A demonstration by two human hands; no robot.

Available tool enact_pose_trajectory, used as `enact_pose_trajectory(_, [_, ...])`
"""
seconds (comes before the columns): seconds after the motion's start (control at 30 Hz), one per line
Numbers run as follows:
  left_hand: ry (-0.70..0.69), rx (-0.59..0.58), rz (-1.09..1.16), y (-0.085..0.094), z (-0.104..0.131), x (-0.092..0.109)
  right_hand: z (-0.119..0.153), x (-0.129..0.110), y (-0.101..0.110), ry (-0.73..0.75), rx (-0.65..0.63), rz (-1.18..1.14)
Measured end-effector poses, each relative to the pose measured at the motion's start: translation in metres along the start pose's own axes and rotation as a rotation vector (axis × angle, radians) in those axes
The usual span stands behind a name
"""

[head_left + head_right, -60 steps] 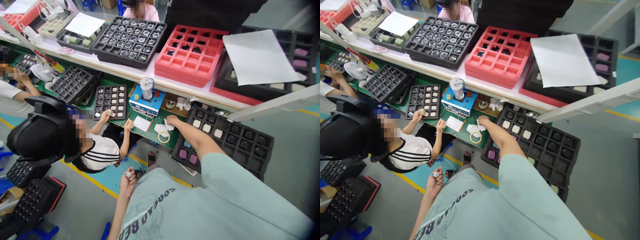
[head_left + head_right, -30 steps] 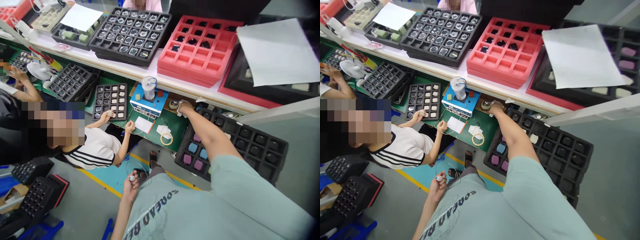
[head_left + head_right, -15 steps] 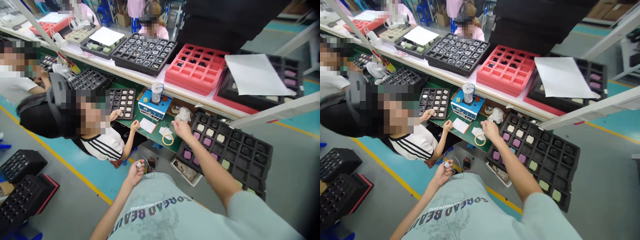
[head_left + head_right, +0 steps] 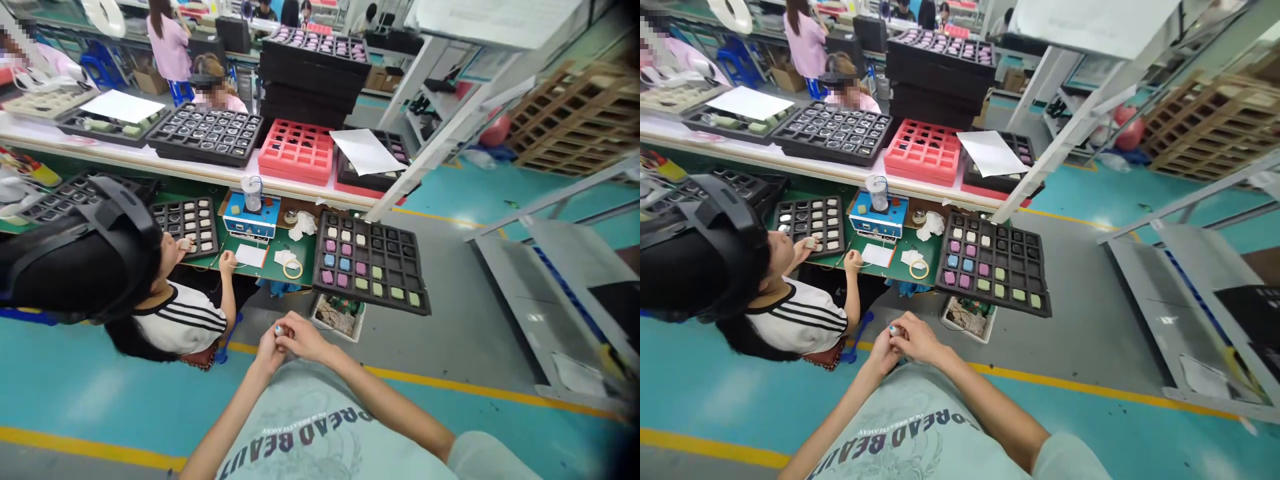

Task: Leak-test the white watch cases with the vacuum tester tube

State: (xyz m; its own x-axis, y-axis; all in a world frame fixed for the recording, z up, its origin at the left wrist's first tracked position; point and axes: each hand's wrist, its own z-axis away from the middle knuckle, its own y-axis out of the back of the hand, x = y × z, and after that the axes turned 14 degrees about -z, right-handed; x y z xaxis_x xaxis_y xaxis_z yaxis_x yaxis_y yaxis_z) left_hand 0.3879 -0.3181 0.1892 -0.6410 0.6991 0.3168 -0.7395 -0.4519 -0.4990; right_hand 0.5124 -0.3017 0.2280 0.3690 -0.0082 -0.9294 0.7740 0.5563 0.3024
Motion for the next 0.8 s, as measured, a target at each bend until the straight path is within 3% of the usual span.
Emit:
enact_pose_trajectory(0.23, [-0.030,-0.017,-0.006,0.016,0.028,-0.019,0.014,0.002,-0.009,0.032,-0.008,0.046])
enact_pose_trajectory(0.4, [-0.041,-0.064,-0.068,0.019,0.044,-0.023,0.022,-0.001,-0.003,0.054,-0.005,0.068])
enact_pose_trajectory(0.63, [-0.048,-0.108,-0.267,0.014,0.042,-0.023,0.036,0.006,0.014,0.117,0.173,0.028])
enact_pose_trajectory(0.8, [-0.181,-0.079,-0.467,0.008,0.042,-0.013,0.043,0.009,0.026,0.111,0.262,0.007])
